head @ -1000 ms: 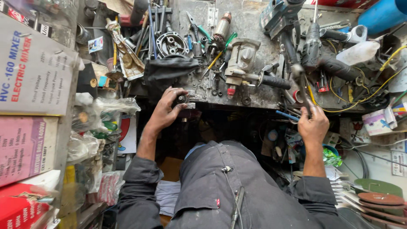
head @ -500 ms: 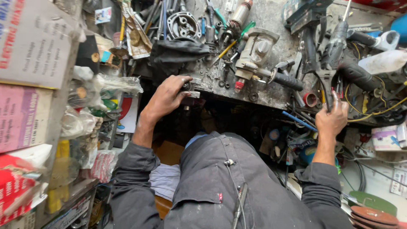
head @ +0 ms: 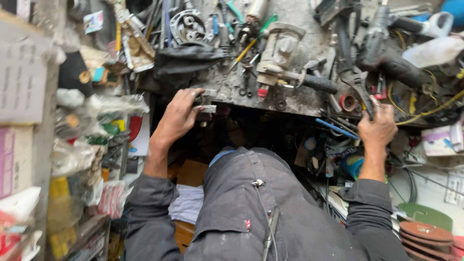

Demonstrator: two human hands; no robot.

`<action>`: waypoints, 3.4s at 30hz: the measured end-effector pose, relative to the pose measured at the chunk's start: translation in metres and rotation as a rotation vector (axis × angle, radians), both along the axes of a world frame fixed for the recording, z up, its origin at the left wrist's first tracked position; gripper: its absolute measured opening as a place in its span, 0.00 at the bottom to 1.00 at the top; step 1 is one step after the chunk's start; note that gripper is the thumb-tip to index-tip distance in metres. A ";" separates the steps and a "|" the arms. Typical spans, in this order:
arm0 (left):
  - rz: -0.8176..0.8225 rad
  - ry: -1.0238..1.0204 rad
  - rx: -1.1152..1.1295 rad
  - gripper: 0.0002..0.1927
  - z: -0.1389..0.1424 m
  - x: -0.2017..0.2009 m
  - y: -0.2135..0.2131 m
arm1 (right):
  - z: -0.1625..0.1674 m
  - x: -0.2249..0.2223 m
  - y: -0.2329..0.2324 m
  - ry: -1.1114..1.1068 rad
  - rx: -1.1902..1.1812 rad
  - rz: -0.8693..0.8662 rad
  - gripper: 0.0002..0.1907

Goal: The person works at a cluttered repair bench disassembling and reassembling a small power tool. They pick up the tool housing, remove and handle internal gears and bearings by hand, use a wrench and a screwdriver on fasteners, and turn the parts over while fitting components back together.

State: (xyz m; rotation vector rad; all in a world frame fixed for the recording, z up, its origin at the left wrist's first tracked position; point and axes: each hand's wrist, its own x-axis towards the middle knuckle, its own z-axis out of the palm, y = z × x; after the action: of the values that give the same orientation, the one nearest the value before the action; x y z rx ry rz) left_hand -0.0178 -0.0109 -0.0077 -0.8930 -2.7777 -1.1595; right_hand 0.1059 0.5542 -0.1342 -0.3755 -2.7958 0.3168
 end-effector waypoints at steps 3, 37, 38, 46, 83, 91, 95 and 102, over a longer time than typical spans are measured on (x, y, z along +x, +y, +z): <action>0.007 -0.029 -0.030 0.23 0.003 -0.001 0.004 | 0.001 0.001 0.002 0.010 -0.043 -0.004 0.25; 0.058 -0.122 0.058 0.21 0.003 -0.001 0.000 | 0.003 -0.031 0.033 -0.135 -0.134 -0.070 0.14; 0.064 -0.127 0.082 0.21 0.000 -0.001 -0.005 | 0.007 -0.037 0.034 -0.225 -0.121 -0.057 0.17; 0.075 -0.260 0.233 0.23 -0.019 -0.009 -0.025 | 0.040 -0.069 0.018 -0.453 -0.064 0.126 0.17; -0.050 -0.131 0.119 0.25 -0.027 -0.018 -0.029 | 0.065 0.015 -0.045 -0.259 -0.534 0.137 0.17; -0.034 -0.093 0.079 0.24 -0.027 -0.016 -0.026 | -0.017 -0.041 -0.266 -0.609 -0.650 0.611 0.14; -0.013 -0.137 0.062 0.24 -0.026 -0.016 -0.027 | -0.021 -0.050 -0.307 -0.614 -0.711 0.650 0.14; -0.034 -0.115 0.107 0.24 -0.023 -0.018 -0.029 | -0.021 -0.063 -0.328 -0.546 -0.793 0.777 0.13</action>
State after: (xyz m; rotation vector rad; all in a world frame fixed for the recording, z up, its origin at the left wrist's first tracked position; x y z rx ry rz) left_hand -0.0359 -0.0396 -0.0307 -0.8952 -2.7657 -1.3934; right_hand 0.0433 0.2265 -0.1551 0.5993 -3.0690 1.7330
